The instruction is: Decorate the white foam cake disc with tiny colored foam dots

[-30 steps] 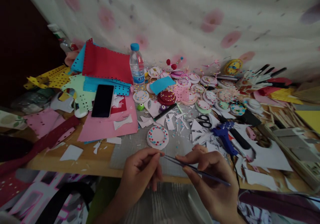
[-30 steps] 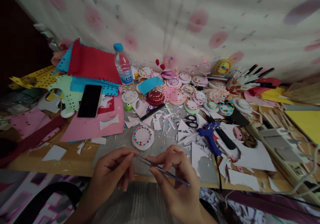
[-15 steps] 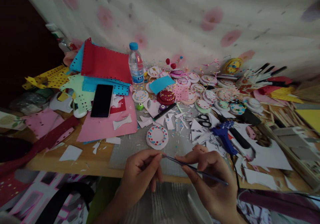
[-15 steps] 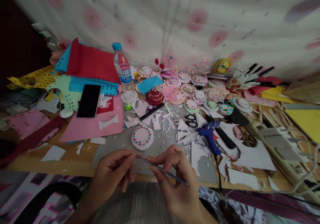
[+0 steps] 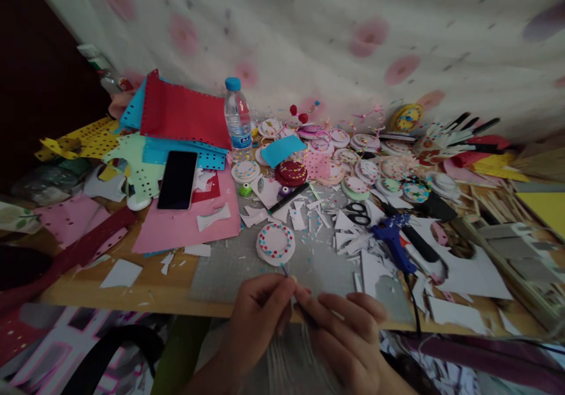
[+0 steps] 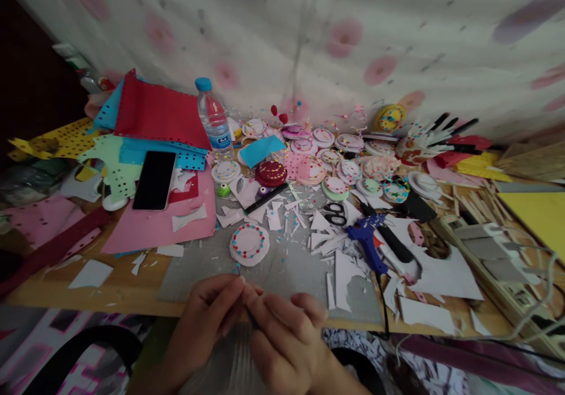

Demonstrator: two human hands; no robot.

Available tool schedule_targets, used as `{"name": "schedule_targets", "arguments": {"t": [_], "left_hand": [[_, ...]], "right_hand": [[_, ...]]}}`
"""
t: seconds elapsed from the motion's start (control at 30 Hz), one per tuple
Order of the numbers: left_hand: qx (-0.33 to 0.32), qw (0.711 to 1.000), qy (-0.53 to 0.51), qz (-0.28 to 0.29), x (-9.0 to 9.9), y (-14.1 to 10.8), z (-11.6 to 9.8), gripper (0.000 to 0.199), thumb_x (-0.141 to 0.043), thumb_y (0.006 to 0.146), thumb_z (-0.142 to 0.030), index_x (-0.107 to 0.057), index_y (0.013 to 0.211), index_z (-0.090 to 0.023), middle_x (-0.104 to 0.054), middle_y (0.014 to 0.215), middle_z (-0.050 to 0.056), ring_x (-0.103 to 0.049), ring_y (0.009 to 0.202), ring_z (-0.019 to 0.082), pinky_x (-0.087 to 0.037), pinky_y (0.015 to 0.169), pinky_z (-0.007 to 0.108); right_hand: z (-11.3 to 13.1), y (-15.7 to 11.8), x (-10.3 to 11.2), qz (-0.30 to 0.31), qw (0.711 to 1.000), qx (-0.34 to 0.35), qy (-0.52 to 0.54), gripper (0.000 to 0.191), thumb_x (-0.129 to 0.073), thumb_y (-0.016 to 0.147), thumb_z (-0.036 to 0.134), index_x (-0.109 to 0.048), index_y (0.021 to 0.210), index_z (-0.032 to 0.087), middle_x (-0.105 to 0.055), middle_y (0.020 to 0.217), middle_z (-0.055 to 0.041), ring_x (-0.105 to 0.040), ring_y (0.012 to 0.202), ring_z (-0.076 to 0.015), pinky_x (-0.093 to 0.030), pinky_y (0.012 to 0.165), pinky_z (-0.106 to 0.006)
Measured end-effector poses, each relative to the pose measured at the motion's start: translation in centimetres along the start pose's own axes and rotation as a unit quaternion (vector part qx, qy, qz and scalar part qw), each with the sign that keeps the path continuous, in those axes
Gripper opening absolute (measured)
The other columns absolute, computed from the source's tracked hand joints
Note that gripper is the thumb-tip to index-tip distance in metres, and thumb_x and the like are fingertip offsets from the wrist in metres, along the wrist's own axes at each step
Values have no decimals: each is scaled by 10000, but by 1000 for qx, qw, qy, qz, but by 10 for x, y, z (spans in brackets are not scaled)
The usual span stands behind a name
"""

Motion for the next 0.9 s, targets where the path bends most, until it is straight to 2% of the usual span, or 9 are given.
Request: {"name": "schedule_targets", "arguments": {"t": [0.1, 0.17, 0.3, 0.4, 0.47, 0.53, 0.67, 0.8, 0.9], "left_hand": [[14, 999, -20, -45, 3, 4, 9, 525, -637, 739, -623, -562, 498, -162, -337, 423, -54, -283, 409, 62, -232, 407, 196], [19, 996, -34, -78, 7, 6, 15, 520, -665, 713, -610, -513, 488, -167, -365, 472, -46, -327, 459, 77, -283, 438, 195], [-21, 993, 19, -117, 23, 10, 12, 455, -623, 784, -555, -542, 564, -165, -420, 533, -37, -370, 509, 92, -300, 466, 192], [-75, 983, 95, -136, 43, 11, 2, 449, -530, 864, -537, -530, 602, -172, -427, 565, -36, -385, 534, 100, -308, 487, 195], [-98, 974, 150, -141, 54, 10, -1, 435, -491, 896, -518, -507, 623, -180, -415, 581, -41, -389, 546, 104, -320, 507, 199], [-104, 966, 191, -142, 63, 7, 0, 415, -457, 918, -501, -501, 649, -188, -402, 580, -47, -384, 534, 106, -320, 505, 207], [-100, 960, 207, -160, 66, -1, 4, 381, -432, 937, -463, -516, 681, -193, -463, 579, -44, -447, 545, 113, -365, 535, 212], [-69, 973, 168, -144, 58, -6, 10, 361, -417, 944, -452, -495, 701, -196, -544, 502, -44, -513, 472, 112, -408, 493, 203], [-53, 977, 157, -135, 56, -4, 16, 368, -394, 946, -487, -472, 725, -202, -480, 402, -76, -437, 344, 92, -363, 393, 176]], "right_hand": [[15, 8, -7, -6, 985, 135, -109, 153, -524, 874, 125, -601, 855, 255, -757, 1024, 7, -658, 835, -157, -436, 797, -330], [17, 13, -13, 11, 986, 127, -110, 189, -500, 854, 76, -588, 906, 235, -749, 1051, -19, -634, 886, -164, -436, 836, -331], [2, 11, -14, 74, 997, 30, 13, 347, -457, 788, 57, -490, 1099, 209, -660, 1135, -99, -592, 1014, -216, -474, 852, -382], [-38, 0, 15, -18, 994, -84, -69, 340, -485, 806, 101, -470, 1136, 182, -584, 1058, -118, -577, 984, -239, -488, 810, -383], [-76, -12, 40, -64, 960, -185, -201, 320, -525, 829, 212, -483, 1141, 155, -567, 988, -119, -571, 895, -258, -485, 771, -408], [-110, -24, 62, -74, 914, -227, -329, 371, -523, 827, 316, -502, 1136, 112, -573, 952, -141, -565, 868, -299, -472, 776, -461], [-167, -46, 76, 40, 828, -304, -469, 475, -523, 798, 369, -524, 1153, 53, -615, 928, -185, -579, 893, -356, -454, 789, -481], [-189, -45, 72, 101, 811, -354, -454, 471, -484, 811, 291, -493, 1212, 45, -632, 944, -186, -609, 859, -312, -459, 735, -393], [-188, -34, 76, 94, 816, -371, -433, 463, -482, 791, 273, -513, 1189, 39, -642, 960, -203, -615, 876, -313, -454, 732, -385]]}}
Point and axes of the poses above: each hand's wrist, its own y-axis towards the middle knuckle, its own x-axis out of the back of the hand, z = x × y, the point moved 4 cm from there along y, towards the middle knuckle
